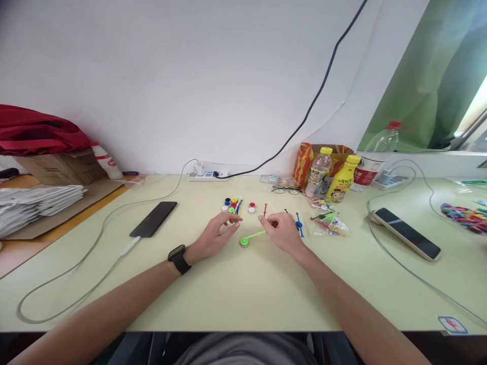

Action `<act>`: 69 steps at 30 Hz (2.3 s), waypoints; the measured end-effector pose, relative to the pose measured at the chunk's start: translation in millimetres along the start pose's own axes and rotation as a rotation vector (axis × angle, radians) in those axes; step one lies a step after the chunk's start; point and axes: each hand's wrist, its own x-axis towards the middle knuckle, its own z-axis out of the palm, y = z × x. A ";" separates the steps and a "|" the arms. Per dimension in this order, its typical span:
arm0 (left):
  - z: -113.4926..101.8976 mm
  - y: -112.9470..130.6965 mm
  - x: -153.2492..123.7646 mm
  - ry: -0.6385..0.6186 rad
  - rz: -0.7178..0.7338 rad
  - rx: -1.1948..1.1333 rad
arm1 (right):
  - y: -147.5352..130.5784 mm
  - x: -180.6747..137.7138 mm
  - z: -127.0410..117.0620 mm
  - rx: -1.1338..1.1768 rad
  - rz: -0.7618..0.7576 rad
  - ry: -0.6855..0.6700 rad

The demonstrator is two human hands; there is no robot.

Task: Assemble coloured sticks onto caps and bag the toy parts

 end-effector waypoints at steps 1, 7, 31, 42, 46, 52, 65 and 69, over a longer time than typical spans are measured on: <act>-0.1 0.4 -0.1 -0.009 0.008 -0.002 | 0.7 0.1 1.4 0.009 0.005 -0.024; -0.3 1.5 -0.6 -0.039 0.011 0.002 | 5.8 0.2 7.2 -0.021 -0.016 -0.010; -4.6 9.2 -3.0 -0.209 0.159 -0.014 | -7.3 -4.7 9.9 0.373 0.251 -0.348; -2.6 8.9 -2.1 -0.225 0.195 0.134 | -0.4 -2.7 15.0 0.361 0.265 -0.349; -1.2 11.7 -2.2 -0.242 0.234 0.185 | 0.3 -4.3 17.5 0.348 0.255 -0.351; -0.6 16.0 -8.1 -0.254 0.236 0.224 | 0.2 -6.5 17.1 0.281 0.159 -0.332; -7.8 18.6 -5.9 -0.028 0.100 0.116 | -19.1 -14.6 -0.4 0.299 0.191 -0.423; -7.7 15.9 -5.4 0.041 0.082 0.108 | -24.5 -11.4 -8.0 0.674 0.242 -0.499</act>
